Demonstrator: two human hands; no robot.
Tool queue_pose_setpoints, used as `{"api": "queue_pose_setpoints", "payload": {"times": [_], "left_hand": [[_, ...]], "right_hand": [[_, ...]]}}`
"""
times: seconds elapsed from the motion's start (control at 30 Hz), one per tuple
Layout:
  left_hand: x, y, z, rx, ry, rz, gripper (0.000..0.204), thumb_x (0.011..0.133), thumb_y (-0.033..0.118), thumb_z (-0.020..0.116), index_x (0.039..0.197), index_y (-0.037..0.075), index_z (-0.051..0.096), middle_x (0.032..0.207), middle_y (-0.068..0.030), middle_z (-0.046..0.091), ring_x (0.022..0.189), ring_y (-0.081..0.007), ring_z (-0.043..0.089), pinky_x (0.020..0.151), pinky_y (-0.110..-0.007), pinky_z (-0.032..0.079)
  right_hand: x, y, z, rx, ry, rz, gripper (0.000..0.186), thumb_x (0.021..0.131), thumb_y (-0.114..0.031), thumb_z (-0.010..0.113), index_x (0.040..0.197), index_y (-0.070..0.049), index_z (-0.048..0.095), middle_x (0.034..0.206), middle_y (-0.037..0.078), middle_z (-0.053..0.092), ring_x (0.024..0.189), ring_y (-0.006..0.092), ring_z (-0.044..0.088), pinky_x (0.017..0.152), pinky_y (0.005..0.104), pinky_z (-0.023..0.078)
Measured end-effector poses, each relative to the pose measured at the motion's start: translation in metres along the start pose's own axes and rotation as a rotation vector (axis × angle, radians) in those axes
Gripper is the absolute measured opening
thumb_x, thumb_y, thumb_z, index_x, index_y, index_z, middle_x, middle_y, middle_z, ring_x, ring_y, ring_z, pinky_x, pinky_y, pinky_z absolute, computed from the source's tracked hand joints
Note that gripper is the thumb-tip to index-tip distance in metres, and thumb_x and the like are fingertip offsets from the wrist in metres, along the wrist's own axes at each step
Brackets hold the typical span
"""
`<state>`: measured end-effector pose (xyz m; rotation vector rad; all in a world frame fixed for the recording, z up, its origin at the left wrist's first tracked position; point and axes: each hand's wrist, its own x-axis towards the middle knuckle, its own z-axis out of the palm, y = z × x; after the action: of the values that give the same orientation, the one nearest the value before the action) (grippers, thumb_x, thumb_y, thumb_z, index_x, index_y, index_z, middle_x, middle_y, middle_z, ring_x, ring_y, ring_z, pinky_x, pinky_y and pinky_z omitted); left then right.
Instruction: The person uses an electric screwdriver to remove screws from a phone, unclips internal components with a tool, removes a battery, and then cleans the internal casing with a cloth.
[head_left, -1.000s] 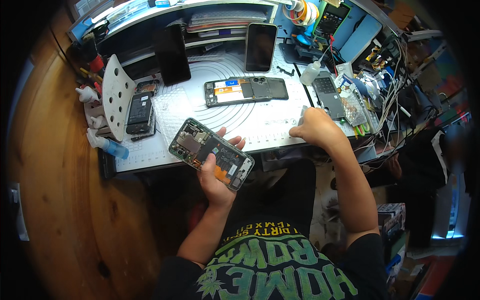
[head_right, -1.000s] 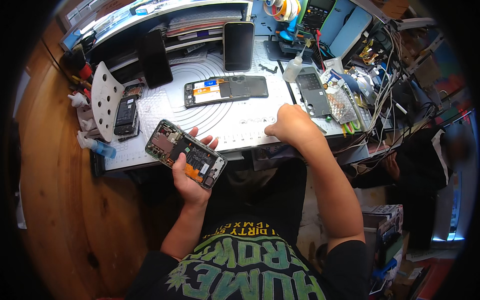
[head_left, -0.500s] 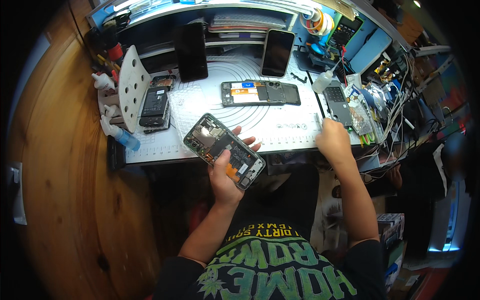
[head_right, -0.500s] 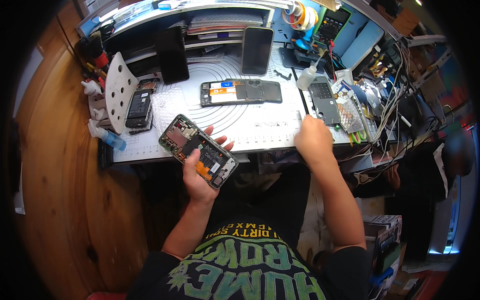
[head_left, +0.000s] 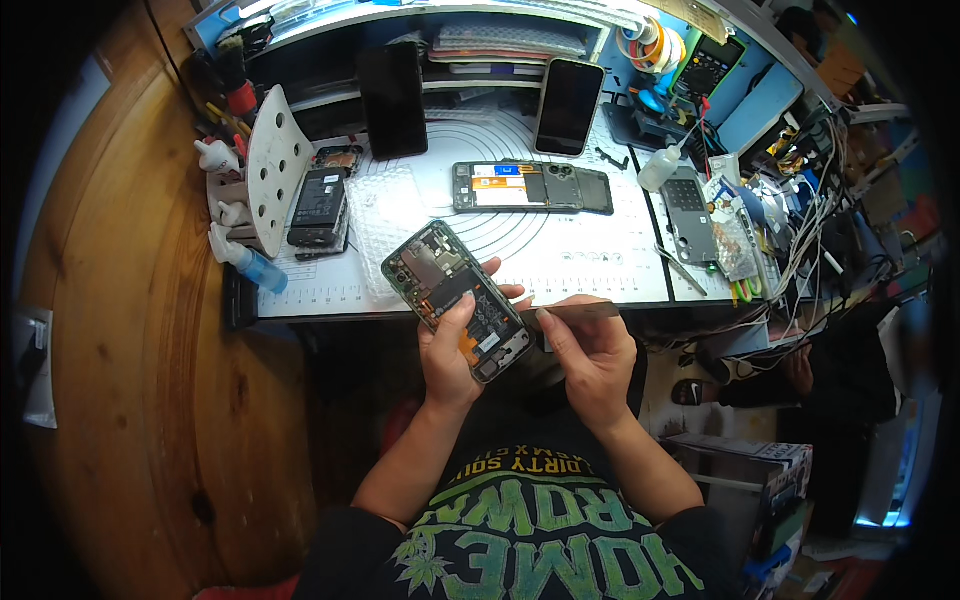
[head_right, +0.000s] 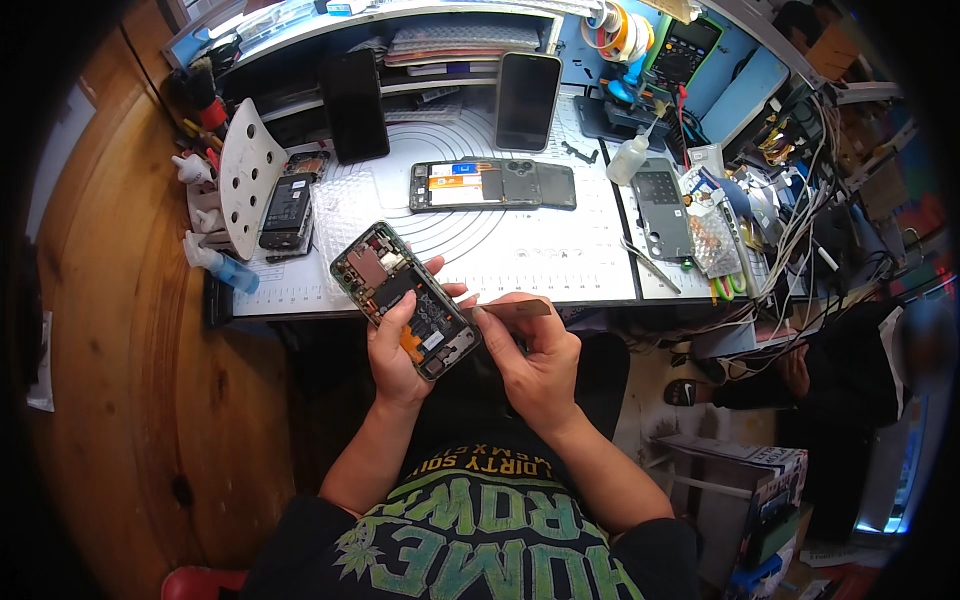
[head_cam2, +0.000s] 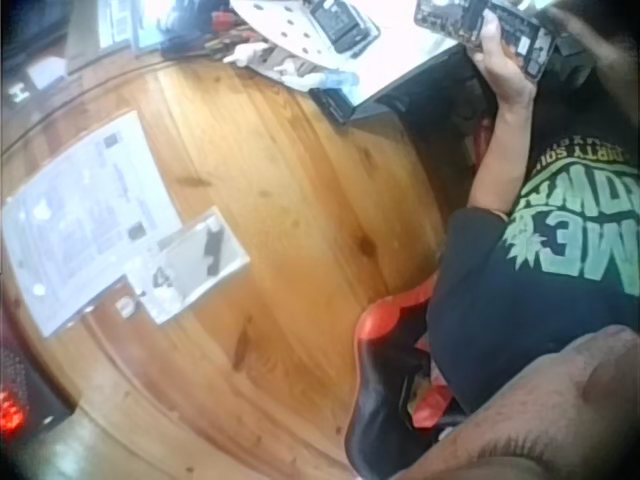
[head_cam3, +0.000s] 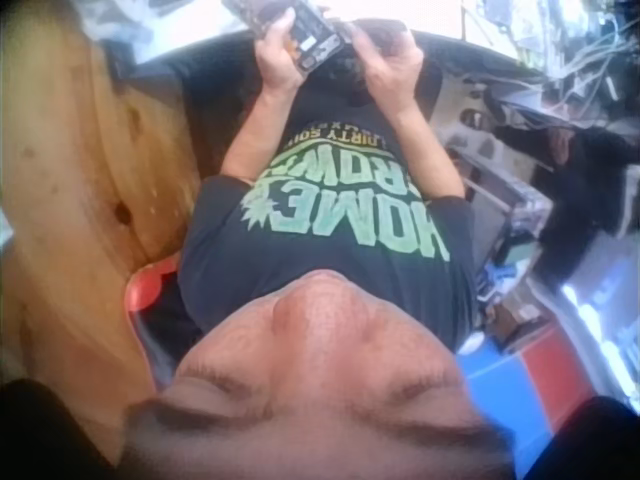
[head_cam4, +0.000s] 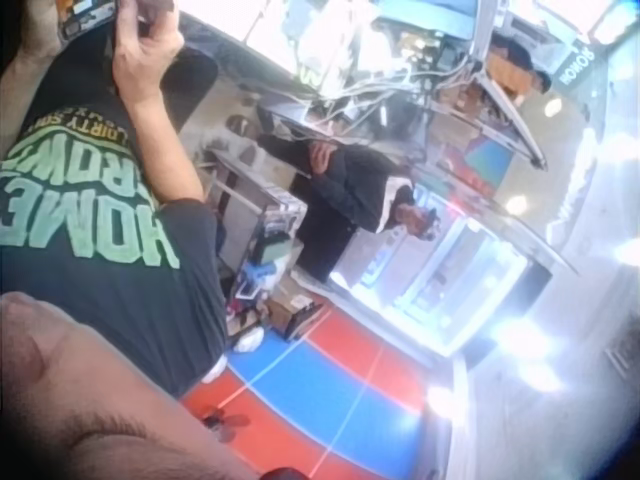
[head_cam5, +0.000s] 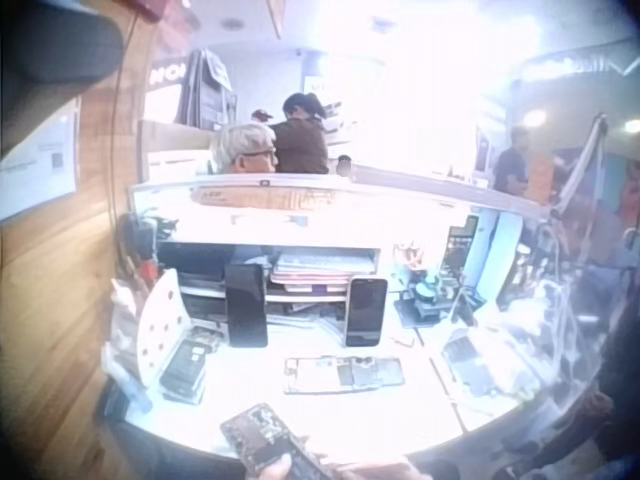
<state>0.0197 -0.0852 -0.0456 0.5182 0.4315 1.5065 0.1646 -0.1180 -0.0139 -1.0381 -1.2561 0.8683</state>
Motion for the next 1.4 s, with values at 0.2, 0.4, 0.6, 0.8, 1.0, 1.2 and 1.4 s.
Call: {"api": "queue_pose_setpoints", "payload": {"times": [0.2,0.4,0.6,0.8,1.0,1.2,1.4], "left_hand": [[0.0,-0.001,-0.001,0.025,-0.003,0.011,0.041,0.101,0.01,0.045,0.138,-0.009,0.051,0.14,-0.0244,0.057,0.114,-0.0331,0.068,0.096,-0.046,0.061],[-0.001,0.001,0.001,0.063,-0.013,-0.003,0.043,0.101,0.01,0.045,0.138,-0.011,0.051,0.137,-0.0249,0.06,0.111,-0.0312,0.07,0.094,-0.042,0.061],[0.001,-0.001,-0.007,0.081,-0.019,-0.023,0.044,0.101,0.011,0.045,0.138,-0.012,0.051,0.132,-0.0263,0.063,0.109,-0.0299,0.07,0.093,-0.041,0.061],[0.001,0.002,-0.004,0.05,-0.01,-0.03,0.044,0.101,0.011,0.045,0.138,-0.012,0.051,0.134,-0.0264,0.061,0.11,-0.0305,0.07,0.093,-0.041,0.061],[0.001,0.001,-0.006,0.036,-0.004,-0.028,0.044,0.101,0.011,0.046,0.138,-0.012,0.051,0.135,-0.0263,0.061,0.111,-0.0311,0.07,0.095,-0.042,0.061],[0.001,-0.001,-0.008,0.05,-0.011,-0.007,0.042,0.101,0.009,0.046,0.137,-0.012,0.052,0.135,-0.0264,0.061,0.111,-0.0316,0.07,0.098,-0.043,0.059],[0.001,-0.005,-0.004,0.104,0.014,0.06,0.039,0.101,0.007,0.046,0.135,-0.011,0.054,0.135,-0.0258,0.062,0.111,-0.0318,0.07,0.098,-0.043,0.059]], "right_hand": [[0.004,0.003,0.004,-0.058,0.008,0.03,0.013,0.096,0.003,0.069,0.107,0.004,0.065,0.097,0.01,0.076,0.09,0.0115,0.073,0.077,0.0236,0.056],[0.005,0.007,0.009,-0.203,0.049,-0.03,0.011,0.093,0.003,0.072,0.102,0.002,0.068,0.095,0.009,0.077,0.087,0.0113,0.075,0.074,0.0236,0.056],[0.003,0.009,0.013,-0.245,0.074,-0.073,0.011,0.092,0.002,0.073,0.103,0.002,0.069,0.093,0.01,0.078,0.086,0.0118,0.075,0.073,0.0234,0.056],[0.003,0.01,0.013,-0.188,0.075,-0.057,0.012,0.093,0.003,0.073,0.103,0.003,0.068,0.093,0.011,0.078,0.086,0.0115,0.075,0.073,0.0229,0.056],[0.004,0.01,0.014,-0.267,0.06,-0.15,0.014,0.091,0.004,0.073,0.104,0.003,0.068,0.092,0.011,0.076,0.084,0.0148,0.076,0.072,0.0249,0.058],[0.003,0.016,0.018,-0.453,0.065,-0.394,0.021,0.087,0.008,0.075,0.106,0.002,0.067,0.088,0.015,0.073,0.076,0.0235,0.075,0.066,0.0302,0.058],[0.006,0.025,0.023,-0.527,0.075,-0.519,0.026,0.083,0.009,0.076,0.105,0.001,0.066,0.088,0.016,0.072,0.073,0.0294,0.073,0.064,0.0342,0.057]]}}
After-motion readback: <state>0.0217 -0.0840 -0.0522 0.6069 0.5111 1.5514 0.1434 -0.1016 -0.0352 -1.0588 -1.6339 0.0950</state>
